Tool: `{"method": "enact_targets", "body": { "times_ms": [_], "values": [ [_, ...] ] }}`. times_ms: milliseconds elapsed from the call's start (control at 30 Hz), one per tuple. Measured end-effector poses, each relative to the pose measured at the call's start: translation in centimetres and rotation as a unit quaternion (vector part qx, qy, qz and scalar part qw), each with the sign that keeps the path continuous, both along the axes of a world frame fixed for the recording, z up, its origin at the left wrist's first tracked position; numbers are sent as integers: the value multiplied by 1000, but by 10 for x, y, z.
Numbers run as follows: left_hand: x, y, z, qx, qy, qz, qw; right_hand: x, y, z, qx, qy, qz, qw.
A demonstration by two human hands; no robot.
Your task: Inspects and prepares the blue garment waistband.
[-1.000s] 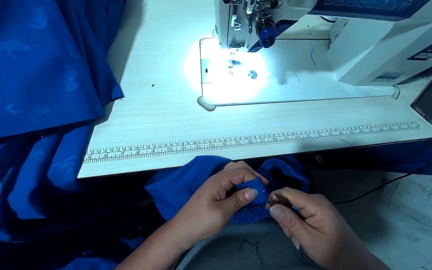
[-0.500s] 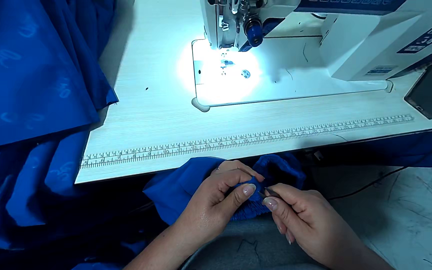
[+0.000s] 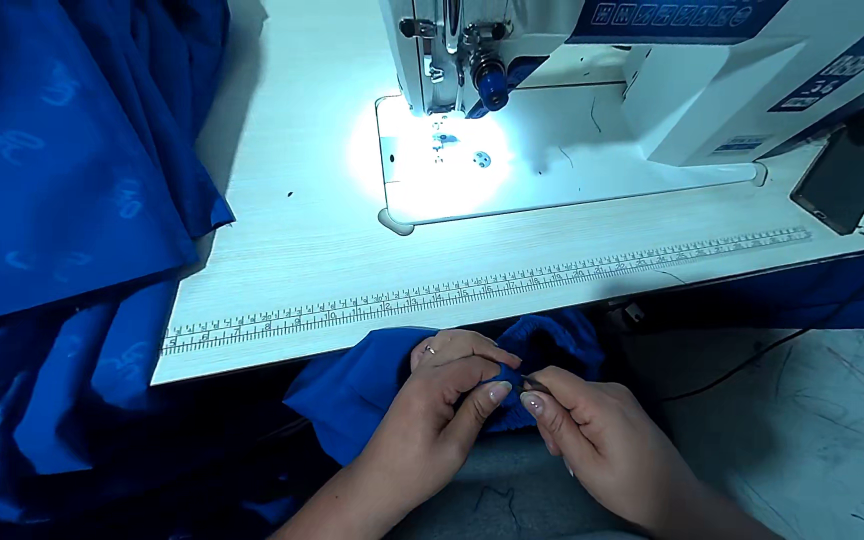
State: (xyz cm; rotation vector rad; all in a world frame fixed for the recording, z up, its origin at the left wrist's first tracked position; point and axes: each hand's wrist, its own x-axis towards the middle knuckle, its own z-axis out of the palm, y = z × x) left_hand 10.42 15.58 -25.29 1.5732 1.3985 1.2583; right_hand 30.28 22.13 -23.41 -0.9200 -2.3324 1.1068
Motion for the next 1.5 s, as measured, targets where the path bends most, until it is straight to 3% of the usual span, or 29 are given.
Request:
{"method": "enact_targets", "body": {
  "times_ms": [133, 433, 667, 900, 1133, 1200, 1367, 1500],
  "values": [
    [-4, -1, 5, -130, -176, -20, 976, -2, -2, -13, 52, 57, 29, 997],
    [4, -5, -4, -240, -312, 3, 919, -7, 0, -5, 78, 132, 64, 986],
    [2, -5, -4, -157, -251, 13, 955, -1, -1, -1, -57, 44, 45, 996],
    [2, -4, -3, -142, -229, 11, 963, -1, 0, 1, -40, -9, 35, 999],
    [6, -4, -1, -94, -123, 22, 988, -4, 1, 6, 39, -80, 31, 995],
    [4, -4, -2, -112, -132, 11, 985, -5, 3, 4, 19, -52, 46, 997],
    [-2, -5, 1, -207, -298, -27, 931, -3, 4, -15, -139, 149, 88, 975],
    [0, -5, -5, -179, -254, -10, 951, 1, 2, -14, -106, 82, 52, 990]
  ]
}}
